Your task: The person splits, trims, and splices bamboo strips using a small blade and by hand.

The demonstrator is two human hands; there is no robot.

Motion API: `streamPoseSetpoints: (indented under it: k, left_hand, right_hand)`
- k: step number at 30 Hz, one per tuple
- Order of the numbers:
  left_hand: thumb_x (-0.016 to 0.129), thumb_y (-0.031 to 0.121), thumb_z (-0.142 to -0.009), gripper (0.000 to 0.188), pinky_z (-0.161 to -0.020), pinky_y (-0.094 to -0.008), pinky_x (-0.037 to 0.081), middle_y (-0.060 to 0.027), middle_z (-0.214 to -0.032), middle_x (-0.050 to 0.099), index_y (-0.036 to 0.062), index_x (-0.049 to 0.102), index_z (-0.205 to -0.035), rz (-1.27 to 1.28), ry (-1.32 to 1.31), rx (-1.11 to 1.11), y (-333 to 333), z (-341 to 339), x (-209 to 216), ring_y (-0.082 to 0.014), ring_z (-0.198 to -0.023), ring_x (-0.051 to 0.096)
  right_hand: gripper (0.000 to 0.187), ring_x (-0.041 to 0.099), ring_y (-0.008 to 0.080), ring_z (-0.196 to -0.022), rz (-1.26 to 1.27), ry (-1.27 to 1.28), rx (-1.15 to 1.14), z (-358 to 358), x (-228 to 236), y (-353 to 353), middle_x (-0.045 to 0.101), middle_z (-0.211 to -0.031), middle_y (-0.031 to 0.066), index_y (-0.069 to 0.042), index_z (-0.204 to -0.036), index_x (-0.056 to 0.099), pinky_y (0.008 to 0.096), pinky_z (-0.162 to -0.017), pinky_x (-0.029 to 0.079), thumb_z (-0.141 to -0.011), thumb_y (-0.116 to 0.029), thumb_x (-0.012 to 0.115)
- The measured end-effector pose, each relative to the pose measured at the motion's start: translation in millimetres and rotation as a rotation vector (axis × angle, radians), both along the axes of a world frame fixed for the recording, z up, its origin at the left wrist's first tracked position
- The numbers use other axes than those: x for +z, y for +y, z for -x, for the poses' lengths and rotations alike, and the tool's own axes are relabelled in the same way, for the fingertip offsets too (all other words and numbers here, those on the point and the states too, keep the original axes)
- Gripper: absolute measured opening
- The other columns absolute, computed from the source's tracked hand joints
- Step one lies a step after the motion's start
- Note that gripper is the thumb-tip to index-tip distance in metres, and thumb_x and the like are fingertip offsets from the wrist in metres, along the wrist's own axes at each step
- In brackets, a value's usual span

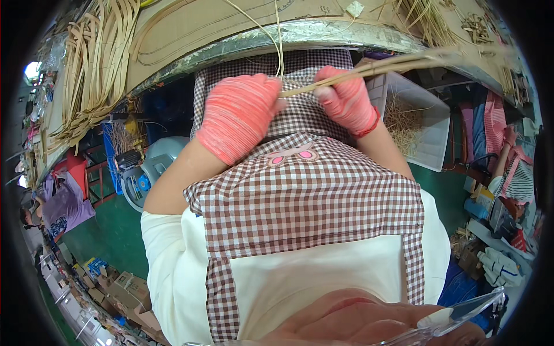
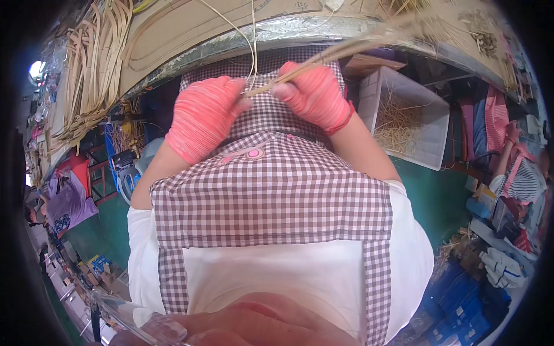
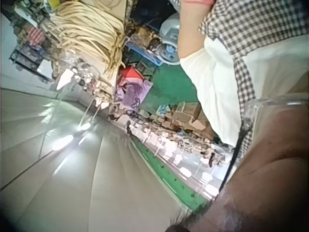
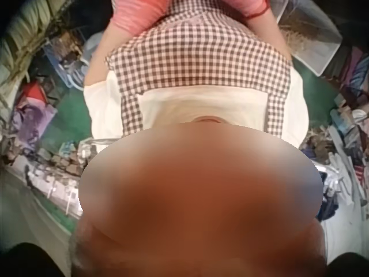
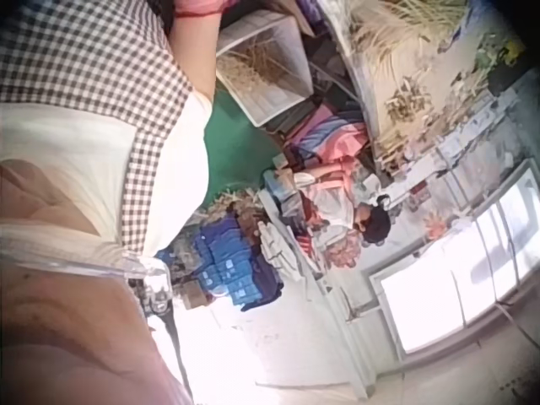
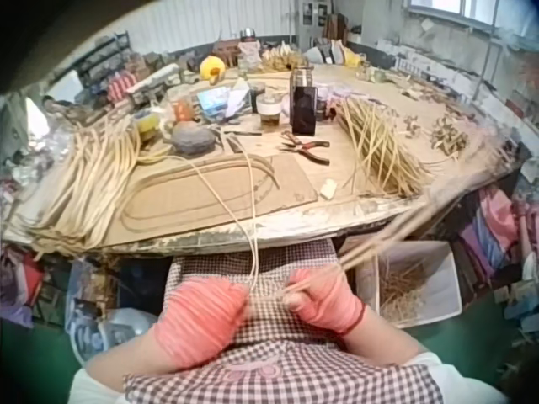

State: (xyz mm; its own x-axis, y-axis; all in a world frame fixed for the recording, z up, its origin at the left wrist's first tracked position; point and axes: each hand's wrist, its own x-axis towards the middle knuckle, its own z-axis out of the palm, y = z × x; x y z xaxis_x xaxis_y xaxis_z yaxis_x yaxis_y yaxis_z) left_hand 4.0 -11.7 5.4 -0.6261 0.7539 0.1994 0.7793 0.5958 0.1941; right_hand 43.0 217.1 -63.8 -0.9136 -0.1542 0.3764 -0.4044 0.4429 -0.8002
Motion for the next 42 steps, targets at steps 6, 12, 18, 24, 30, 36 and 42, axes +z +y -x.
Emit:
streamPoseSetpoints:
  k: [6,12,18,24,30,36,42]
  left_hand:
    - [0.07,0.021,-0.085,0.016,-0.064,-0.0435,0.051,-0.0129,-0.079,0.065,0.0057,0.069,-0.089,-0.034,-0.083,0.042,-9,0,-12,-0.034,-0.074,0.064]
    - [0.072,0.014,-0.084,0.015,-0.067,-0.0404,0.052,-0.0151,-0.084,0.068,0.0039,0.071,-0.095,-0.237,-0.256,0.015,4,-7,-9,-0.0341,-0.077,0.065]
    - [0.066,0.015,-0.092,0.016,-0.072,-0.0359,0.052,-0.0126,-0.084,0.069,0.0011,0.069,-0.101,-0.409,-0.564,0.014,9,-8,-5,-0.0254,-0.077,0.066]
    - [0.058,0.025,-0.099,0.026,-0.057,-0.0229,0.044,-0.0043,-0.078,0.067,0.0014,0.066,-0.106,-0.343,-1.161,0.276,-2,-2,10,-0.0066,-0.061,0.053]
    - [0.058,0.025,-0.101,0.025,-0.051,-0.018,0.036,-0.0032,-0.073,0.064,0.0014,0.063,-0.095,-0.619,-1.542,0.236,2,-3,-1,-0.002,-0.05,0.041]
    - [0.058,0.023,-0.101,0.023,-0.048,-0.0165,0.037,-0.0028,-0.07,0.065,0.0018,0.064,-0.096,-0.763,-1.678,0.229,1,0,-9,-0.0032,-0.05,0.048]
    - [0.057,0.022,-0.101,0.023,-0.048,-0.0179,0.039,-0.0049,-0.07,0.065,0.0005,0.063,-0.096,-0.855,-1.812,0.305,0,1,-15,-0.0045,-0.05,0.049]
  right_hand:
    - [0.047,0.056,0.0219,-0.067,0.176,-0.026,-0.041,-2,-1,10,0.058,-0.072,0.008,-0.004,-0.087,0.063,0.0329,-0.064,0.048,-0.095,-0.05,0.062]
    - [0.05,0.058,0.0225,-0.068,0.032,-0.014,0.08,1,-13,-10,0.059,-0.074,0.0092,-0.003,-0.089,0.062,0.0331,-0.062,0.047,-0.095,-0.053,0.059]
    - [0.046,0.057,0.0245,-0.066,0.237,-0.067,0.215,3,-11,-19,0.057,-0.072,0.0082,-0.004,-0.088,0.063,0.0333,-0.062,0.046,-0.099,-0.048,0.055]
    - [0.043,0.043,0.0067,-0.059,0.474,-0.237,0.131,2,3,0,0.049,-0.069,-0.0018,-0.005,-0.09,0.058,0.0216,-0.054,0.034,-0.099,-0.048,0.057]
    - [0.052,0.045,0.0069,-0.058,0.518,-0.257,0.19,1,-11,-15,0.051,-0.068,-0.0013,-0.006,-0.091,0.057,0.022,-0.051,0.034,-0.097,-0.057,0.054]
    - [0.055,0.041,0.0057,-0.052,0.534,-0.541,0.37,7,-6,-14,0.049,-0.065,-0.002,-0.006,-0.098,0.056,0.0209,-0.047,0.027,-0.097,-0.06,0.051]
    - [0.065,0.04,0.0092,-0.042,0.567,-0.895,0.396,11,16,-10,0.048,-0.053,-0.0012,-0.006,-0.073,0.06,0.0243,-0.041,0.031,-0.1,-0.062,0.043]
